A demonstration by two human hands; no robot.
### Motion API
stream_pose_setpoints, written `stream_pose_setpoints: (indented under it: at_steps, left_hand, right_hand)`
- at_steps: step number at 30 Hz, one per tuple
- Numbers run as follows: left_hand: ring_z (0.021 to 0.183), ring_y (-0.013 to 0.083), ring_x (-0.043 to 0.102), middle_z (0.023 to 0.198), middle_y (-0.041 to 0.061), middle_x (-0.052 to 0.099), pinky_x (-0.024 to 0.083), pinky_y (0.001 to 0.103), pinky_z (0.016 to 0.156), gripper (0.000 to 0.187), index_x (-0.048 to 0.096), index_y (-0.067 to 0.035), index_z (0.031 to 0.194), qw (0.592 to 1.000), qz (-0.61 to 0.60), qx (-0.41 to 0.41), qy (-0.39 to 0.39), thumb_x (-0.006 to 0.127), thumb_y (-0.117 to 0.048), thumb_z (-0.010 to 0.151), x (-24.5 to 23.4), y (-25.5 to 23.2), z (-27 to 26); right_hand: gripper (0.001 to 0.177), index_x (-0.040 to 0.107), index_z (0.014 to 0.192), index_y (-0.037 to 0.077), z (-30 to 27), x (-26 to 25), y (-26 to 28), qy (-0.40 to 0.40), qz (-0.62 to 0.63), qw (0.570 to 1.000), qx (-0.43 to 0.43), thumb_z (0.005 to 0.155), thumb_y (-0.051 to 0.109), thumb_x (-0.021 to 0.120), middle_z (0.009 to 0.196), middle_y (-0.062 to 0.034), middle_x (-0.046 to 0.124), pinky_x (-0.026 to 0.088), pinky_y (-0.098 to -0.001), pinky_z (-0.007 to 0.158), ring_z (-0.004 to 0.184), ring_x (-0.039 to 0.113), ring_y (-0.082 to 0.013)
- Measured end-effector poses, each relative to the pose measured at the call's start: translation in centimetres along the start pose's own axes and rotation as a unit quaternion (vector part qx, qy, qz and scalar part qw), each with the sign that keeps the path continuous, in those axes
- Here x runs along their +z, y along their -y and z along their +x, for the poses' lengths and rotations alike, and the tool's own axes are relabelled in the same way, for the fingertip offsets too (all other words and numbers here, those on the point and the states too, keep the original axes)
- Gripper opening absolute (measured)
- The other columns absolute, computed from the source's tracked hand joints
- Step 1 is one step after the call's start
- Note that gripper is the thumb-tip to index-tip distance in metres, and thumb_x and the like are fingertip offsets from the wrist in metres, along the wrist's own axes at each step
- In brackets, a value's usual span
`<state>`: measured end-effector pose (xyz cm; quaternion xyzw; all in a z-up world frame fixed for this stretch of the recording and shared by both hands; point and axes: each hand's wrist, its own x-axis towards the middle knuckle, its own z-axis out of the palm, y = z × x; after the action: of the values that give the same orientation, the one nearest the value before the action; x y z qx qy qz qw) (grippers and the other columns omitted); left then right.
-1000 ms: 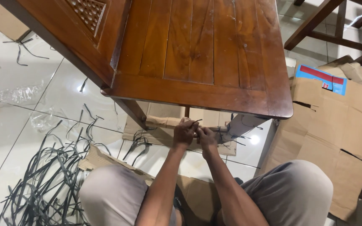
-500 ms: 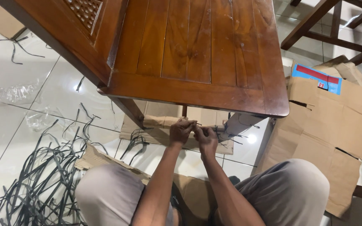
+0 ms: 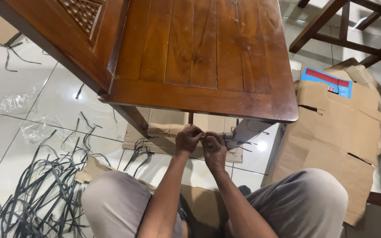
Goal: Wrapping wooden chair legs with cardboard and securing them with plastic ties for protection.
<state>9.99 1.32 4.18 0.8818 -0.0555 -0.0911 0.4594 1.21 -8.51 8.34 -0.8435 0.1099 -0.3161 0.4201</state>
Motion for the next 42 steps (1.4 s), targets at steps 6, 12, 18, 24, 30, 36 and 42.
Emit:
stream_pose_setpoints:
  at_steps: [6,12,18,24,30,36,42]
  left_hand:
    - [0.1,0.0216,0.072,0.077,-0.006,0.075,0.047,0.038,0.112,0.013,0.077,-0.036,0.083,0.995,-0.059,0.08,-0.022,0.084,-0.028,0.075,1.0,2.0,0.4]
    - [0.095,0.0261,0.073,0.081,-0.001,0.077,0.052,0.046,0.103,0.02,0.077,-0.032,0.085,0.99,-0.085,0.109,-0.031,0.081,-0.016,0.073,0.5,1.5,0.1]
    - [0.103,0.0151,0.072,0.086,-0.007,0.078,0.054,0.039,0.102,0.026,0.08,-0.035,0.086,0.987,-0.161,0.027,-0.01,0.083,-0.015,0.071,-0.3,0.5,-0.5]
    - [0.107,0.0167,0.072,0.088,-0.001,0.079,0.053,0.039,0.101,0.029,0.082,-0.028,0.092,0.97,-0.242,0.02,0.003,0.081,-0.004,0.075,-0.9,-0.1,-0.7]
    - [0.092,0.0152,0.075,0.086,0.005,0.079,0.058,0.038,0.09,0.027,0.082,-0.019,0.098,0.955,-0.295,0.024,0.016,0.081,-0.001,0.077,-1.2,-0.6,-0.9]
    - [0.086,0.0145,0.074,0.084,0.003,0.08,0.058,0.035,0.081,0.018,0.082,-0.022,0.092,0.962,-0.268,0.03,-0.045,0.077,-0.007,0.081,-0.9,-0.8,-1.1]
    - [0.095,0.0222,0.072,0.092,0.004,0.078,0.056,0.038,0.088,0.044,0.071,-0.021,0.115,0.98,-0.184,0.038,-0.064,0.09,-0.032,0.077,-2.2,-1.7,-1.9]
  right_hand:
    - [0.005,0.074,0.089,0.016,1.9,-0.9,1.5,0.084,-0.026,0.992,0.094,0.093,0.019,0.075,0.083,-0.0084,0.076,0.059,-0.0468,0.068,0.077,0.074,-0.0336]
    - [0.013,0.077,0.094,0.013,1.6,-0.6,-0.7,0.093,0.033,0.956,0.277,0.087,0.024,0.08,0.073,-0.0074,0.076,0.057,-0.0344,0.071,0.07,0.074,-0.0187]
    - [0.02,0.078,0.102,0.016,1.5,0.0,-1.2,0.149,0.011,0.936,0.318,0.089,0.031,0.076,0.084,-0.0087,0.079,0.057,-0.0376,0.077,0.084,0.077,-0.0246]
    - [0.015,0.079,0.104,0.022,1.6,-0.3,0.5,0.171,-0.052,0.96,0.214,0.091,0.029,0.073,0.091,-0.0078,0.078,0.059,-0.042,0.08,0.091,0.075,-0.0301]
    - [0.022,0.077,0.104,0.018,1.5,-0.5,0.2,0.2,-0.054,0.948,0.24,0.092,0.035,0.071,0.095,-0.0123,0.074,0.056,-0.0472,0.084,0.094,0.072,-0.0353]
    - [0.026,0.076,0.107,0.018,1.3,0.2,-0.8,0.198,0.046,0.912,0.357,0.097,0.039,0.066,0.08,-0.0049,0.072,0.054,-0.0375,0.075,0.076,0.07,-0.0193]
    - [0.024,0.076,0.1,0.006,2.1,-0.2,1.0,0.147,0.157,0.899,0.382,0.096,0.029,0.069,0.077,-0.0062,0.068,0.052,-0.03,0.066,0.067,0.064,-0.0145]
